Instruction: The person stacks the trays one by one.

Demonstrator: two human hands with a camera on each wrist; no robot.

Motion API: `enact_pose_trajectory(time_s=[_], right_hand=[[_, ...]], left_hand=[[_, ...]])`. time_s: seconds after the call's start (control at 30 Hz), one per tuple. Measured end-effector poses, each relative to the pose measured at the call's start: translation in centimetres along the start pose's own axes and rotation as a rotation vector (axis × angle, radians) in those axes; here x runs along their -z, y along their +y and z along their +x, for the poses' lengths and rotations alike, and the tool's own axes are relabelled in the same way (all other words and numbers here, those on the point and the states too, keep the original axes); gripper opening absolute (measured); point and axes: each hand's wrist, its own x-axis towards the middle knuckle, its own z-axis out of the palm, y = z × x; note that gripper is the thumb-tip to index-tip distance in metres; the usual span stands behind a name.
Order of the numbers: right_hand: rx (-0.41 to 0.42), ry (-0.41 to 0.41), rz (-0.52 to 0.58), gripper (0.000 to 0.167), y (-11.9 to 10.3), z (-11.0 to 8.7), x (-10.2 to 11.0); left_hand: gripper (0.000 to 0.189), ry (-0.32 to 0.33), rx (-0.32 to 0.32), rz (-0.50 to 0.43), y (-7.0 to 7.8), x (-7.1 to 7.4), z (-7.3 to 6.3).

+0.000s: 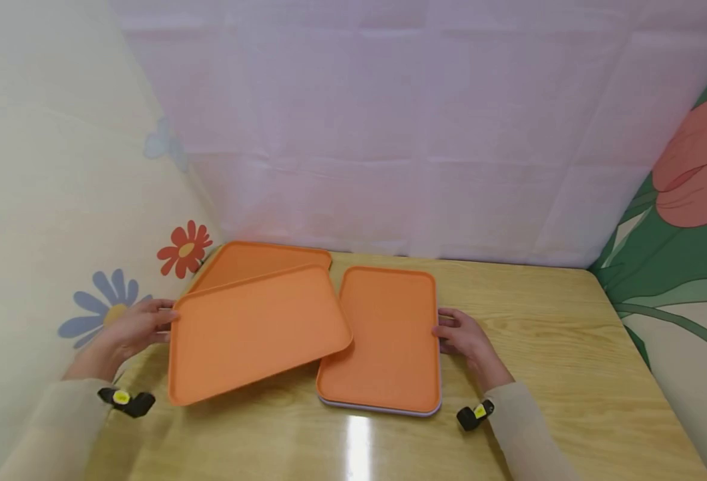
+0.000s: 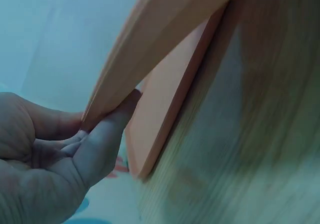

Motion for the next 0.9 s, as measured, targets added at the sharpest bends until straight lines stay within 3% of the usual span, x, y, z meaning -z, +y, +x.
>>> enact_pose_trajectory(time_s=[0.27, 0.4, 0.63, 0.9], right_hand=[[0.022, -0.023, 0.028, 0.058, -0.1, -0.8, 0.5], [0.062, 0.027, 0.002, 0.055, -0.5, -1.5, 0.4], [0.147, 0.117, -0.016, 0.051, -1.5, -2.5, 0.0], [0.162, 0.037, 0.216, 0.057, -2.0, -3.1, -1.2]], left_hand=[[0.056, 0.025, -0.057, -0.119, 0.9, -4.4, 0.6], [0.05, 0.004, -0.092, -0.221, 1.4, -6.6, 1.0], [0.051, 0.035, -0.065, -0.411, 2.7, -10.8, 1.4], [0.051, 0.035, -0.068, -0.593, 4.5, -15.1, 1.8]])
